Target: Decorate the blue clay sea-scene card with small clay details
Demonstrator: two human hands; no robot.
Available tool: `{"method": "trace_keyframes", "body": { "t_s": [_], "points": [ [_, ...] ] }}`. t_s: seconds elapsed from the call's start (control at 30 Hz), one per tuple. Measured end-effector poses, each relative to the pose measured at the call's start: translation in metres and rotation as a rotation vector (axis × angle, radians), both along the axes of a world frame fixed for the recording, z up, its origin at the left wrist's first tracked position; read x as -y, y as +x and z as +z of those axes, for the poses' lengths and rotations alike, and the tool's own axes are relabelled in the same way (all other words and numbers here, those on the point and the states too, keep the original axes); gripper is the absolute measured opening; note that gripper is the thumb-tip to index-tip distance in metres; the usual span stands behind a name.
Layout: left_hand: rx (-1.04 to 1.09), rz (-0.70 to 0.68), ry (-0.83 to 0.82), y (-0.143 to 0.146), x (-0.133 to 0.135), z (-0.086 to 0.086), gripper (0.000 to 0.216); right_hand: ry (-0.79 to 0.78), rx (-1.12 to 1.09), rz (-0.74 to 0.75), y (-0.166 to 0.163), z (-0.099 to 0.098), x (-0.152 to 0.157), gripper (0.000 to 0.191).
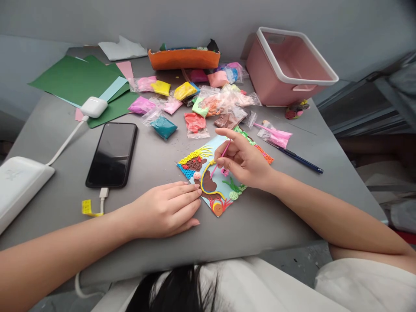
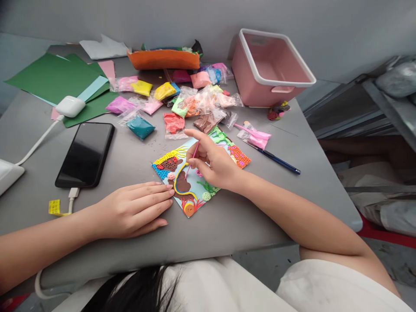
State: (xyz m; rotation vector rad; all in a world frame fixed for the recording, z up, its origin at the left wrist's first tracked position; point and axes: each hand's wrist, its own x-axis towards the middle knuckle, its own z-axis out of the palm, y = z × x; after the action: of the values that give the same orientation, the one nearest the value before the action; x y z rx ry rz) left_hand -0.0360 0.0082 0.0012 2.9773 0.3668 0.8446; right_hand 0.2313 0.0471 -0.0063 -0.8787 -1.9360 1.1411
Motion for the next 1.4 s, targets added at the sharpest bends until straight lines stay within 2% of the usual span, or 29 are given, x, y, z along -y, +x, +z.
{"method": "trace_keyframes", "body": {
  "t_s": [0.27, 0.87, 1.17, 1.4],
  "points": [
    [0.000, -0.004, 0.007, 0.0003, 0.0008, 0.0012, 0.024, -0.036, -0.008, -0.022, 0.0001, -0.0019, -0.0017, 0.057],
    [0.002, 0.005, 0.006, -0.0001, 0.0004, 0.0003, 0.023, -0.012, 0.020, -0.081, -0.0005, -0.0032, -0.0059, 0.056],
    [0.003, -0.005, 0.000, 0.0004, 0.0003, 0.0008, 0.023, -0.066, 0.007, -0.096, -0.0009, -0.0016, -0.0071, 0.056],
    [-0.007, 0.002, 0.000, -0.0006, 0.0002, 0.0002, 0.022, -0.018, 0.034, -0.109, -0.0012, -0.0018, -0.0055, 0.055]
  ]
}}
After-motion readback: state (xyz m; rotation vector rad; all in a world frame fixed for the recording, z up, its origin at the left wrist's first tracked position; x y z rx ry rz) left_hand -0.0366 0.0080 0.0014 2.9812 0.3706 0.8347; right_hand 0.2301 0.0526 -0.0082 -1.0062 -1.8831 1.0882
